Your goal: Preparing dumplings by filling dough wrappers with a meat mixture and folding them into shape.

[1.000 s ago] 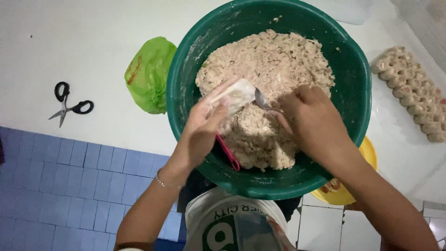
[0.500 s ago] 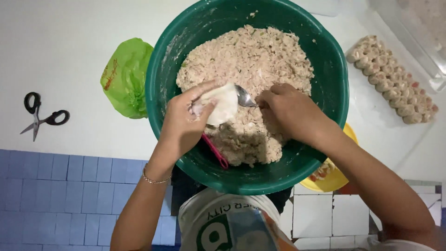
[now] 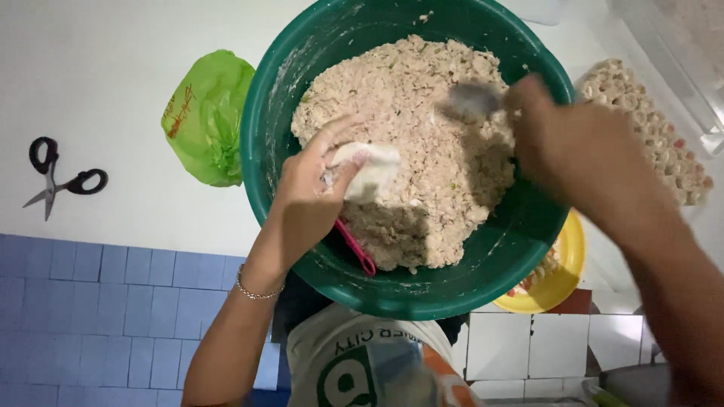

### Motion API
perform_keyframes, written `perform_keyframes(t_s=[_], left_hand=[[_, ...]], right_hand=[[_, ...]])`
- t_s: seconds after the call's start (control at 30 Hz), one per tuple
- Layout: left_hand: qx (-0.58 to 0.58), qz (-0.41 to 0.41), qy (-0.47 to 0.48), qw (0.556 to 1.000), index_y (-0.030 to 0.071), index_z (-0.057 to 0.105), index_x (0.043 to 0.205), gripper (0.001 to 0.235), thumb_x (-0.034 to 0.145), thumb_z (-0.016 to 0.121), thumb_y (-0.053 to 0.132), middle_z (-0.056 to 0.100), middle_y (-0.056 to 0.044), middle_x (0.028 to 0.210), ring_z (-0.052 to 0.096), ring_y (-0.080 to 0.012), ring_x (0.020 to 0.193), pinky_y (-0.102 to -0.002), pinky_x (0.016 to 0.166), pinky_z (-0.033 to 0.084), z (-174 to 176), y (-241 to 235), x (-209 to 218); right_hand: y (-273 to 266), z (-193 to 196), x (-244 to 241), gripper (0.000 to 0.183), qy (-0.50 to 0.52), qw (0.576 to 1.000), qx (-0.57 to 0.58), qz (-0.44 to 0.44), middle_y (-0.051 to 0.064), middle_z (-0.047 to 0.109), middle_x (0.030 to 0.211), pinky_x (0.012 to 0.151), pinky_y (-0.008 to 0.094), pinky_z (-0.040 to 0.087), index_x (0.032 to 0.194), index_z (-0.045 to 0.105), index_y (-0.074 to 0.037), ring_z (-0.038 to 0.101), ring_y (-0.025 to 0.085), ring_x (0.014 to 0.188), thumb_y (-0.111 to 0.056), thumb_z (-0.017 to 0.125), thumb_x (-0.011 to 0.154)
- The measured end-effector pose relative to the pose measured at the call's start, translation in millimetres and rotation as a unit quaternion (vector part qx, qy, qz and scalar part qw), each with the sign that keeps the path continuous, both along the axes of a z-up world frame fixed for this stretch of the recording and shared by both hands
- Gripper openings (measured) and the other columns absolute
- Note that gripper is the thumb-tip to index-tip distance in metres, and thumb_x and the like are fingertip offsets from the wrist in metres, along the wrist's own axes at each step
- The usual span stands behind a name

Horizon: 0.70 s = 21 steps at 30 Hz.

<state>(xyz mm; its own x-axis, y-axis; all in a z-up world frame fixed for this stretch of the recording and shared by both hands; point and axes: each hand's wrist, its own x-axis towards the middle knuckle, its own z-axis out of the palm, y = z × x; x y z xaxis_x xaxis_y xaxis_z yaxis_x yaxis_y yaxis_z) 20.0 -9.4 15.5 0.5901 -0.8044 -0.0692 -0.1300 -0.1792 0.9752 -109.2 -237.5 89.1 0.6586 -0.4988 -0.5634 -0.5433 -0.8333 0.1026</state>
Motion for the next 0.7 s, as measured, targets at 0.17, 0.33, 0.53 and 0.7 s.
perform_keyframes(t_s=[0.17,0.33,0.53,0.7], left_hand=[[0.058,0.011,-0.007,0.998,0.018,0.068,0.127,0.04,0.099,0.045,0.035,0.059,-0.013,0.145,0.06,-0.0297,0.129,-0.038,0.097,0.047,-0.5,0.4,3.1],[-0.047,0.04,0.089,0.994,0.014,0.065,0.123,0.032,0.093,0.058,0.021,0.059,-0.011,0.142,0.064,-0.0267,0.123,-0.036,0.093,0.059,-17.2,1.4,3.2],[-0.084,0.02,0.023,0.996,0.009,0.069,0.12,0.03,0.089,0.068,0.01,0.068,-0.01,0.13,0.071,-0.0245,0.116,-0.034,0.093,0.063,-16.9,6.7,3.2],[-0.107,0.009,-0.102,0.989,0.006,0.069,0.123,0.025,0.099,0.059,0.005,0.08,-0.007,0.088,0.04,-0.0047,0.047,-0.022,0.044,0.03,-15.8,9.3,-0.5]], right_hand=[[-39.9,-36.9,-20.9,0.016,0.024,0.924,-0.335,0.184,-0.009,0.037,0.055,0.043,0.021,0.044,0.114,0.056,-0.013,0.032,0.006,0.045,-0.028,0.053,0.11],[-40.2,-66.6,-34.3,0.021,0.03,0.862,-0.416,0.29,-0.015,0.031,0.051,0.044,0.02,0.023,0.093,0.049,-0.021,0.022,0.002,0.049,-0.017,0.048,0.113],[-28.8,-62.9,-46.7,0.045,0.078,0.81,-0.438,0.382,-0.016,0.039,0.044,0.044,0.021,0.024,0.142,0.052,-0.012,0.03,0.002,0.042,-0.017,0.056,0.097],[-28.7,-56.5,-49.6,0.052,0.085,0.84,-0.384,0.374,-0.014,0.045,0.041,0.04,0.022,0.026,0.145,0.052,-0.008,0.037,0.003,0.037,-0.01,0.059,0.094]])
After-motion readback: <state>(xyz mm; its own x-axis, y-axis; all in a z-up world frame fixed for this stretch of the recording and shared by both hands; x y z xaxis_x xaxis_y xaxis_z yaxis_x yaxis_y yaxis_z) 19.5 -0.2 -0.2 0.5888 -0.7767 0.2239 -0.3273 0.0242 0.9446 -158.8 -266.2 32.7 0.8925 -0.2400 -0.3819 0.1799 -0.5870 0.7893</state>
